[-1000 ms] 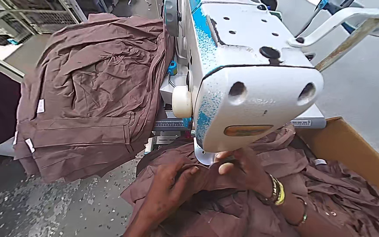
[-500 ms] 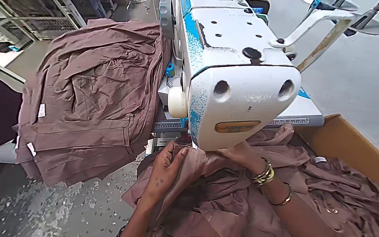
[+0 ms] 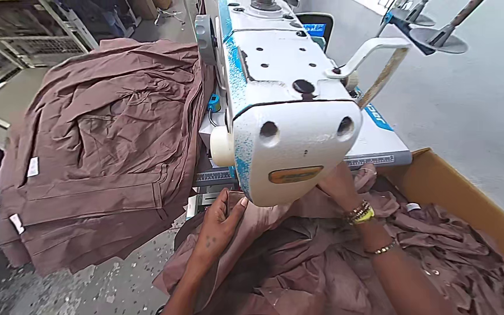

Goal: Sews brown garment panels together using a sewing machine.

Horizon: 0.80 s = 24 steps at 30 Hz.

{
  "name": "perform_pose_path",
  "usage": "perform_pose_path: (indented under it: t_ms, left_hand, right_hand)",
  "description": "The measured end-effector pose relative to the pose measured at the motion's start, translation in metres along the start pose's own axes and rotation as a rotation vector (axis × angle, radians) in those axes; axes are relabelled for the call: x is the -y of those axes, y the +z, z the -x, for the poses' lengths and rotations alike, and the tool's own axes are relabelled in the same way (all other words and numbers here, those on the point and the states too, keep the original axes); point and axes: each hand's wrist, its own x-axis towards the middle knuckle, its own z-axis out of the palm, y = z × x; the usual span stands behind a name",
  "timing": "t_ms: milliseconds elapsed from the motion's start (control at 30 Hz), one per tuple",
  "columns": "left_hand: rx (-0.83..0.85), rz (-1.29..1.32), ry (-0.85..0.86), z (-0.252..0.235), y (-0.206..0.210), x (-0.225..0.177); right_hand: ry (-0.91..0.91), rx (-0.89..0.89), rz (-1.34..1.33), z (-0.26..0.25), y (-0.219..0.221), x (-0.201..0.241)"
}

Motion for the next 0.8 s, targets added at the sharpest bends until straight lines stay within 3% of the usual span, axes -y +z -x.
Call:
perform_pose_path:
  t_ms: [100,267,467,600,700,800]
  left_hand:
    - [0.020,-0.019,-0.033,-0.005,0.000,-0.001]
    - [0.013,-0.111,-0.044,-0.009,0.003,-0.007]
    - [-0.006,-0.074,-0.049,-0.003,0.007,-0.001]
    - [-0.013,-0.068,-0.035,-0.003,0.009,-0.001]
    - [-0.031,-0.066,-0.042,-0.002,0.010,-0.002]
    - [-0.047,-0.049,-0.059,-0.002,0.011,-0.002]
  right_hand:
    - [0.018,-0.121,0.184,-0.009,0.009,-0.021]
    - [-0.052,0.014,0.287,-0.021,0.024,-0.027]
    - [-0.082,-0.100,0.126,-0.016,0.028,-0.033]
    - [-0.019,-0.006,0.188,-0.021,0.024,-0.034]
    - [-0.088,-0.104,0.232,-0.012,0.024,-0.034]
    - [-0.127,-0.154,0.099,-0.009,0.019,-0.039]
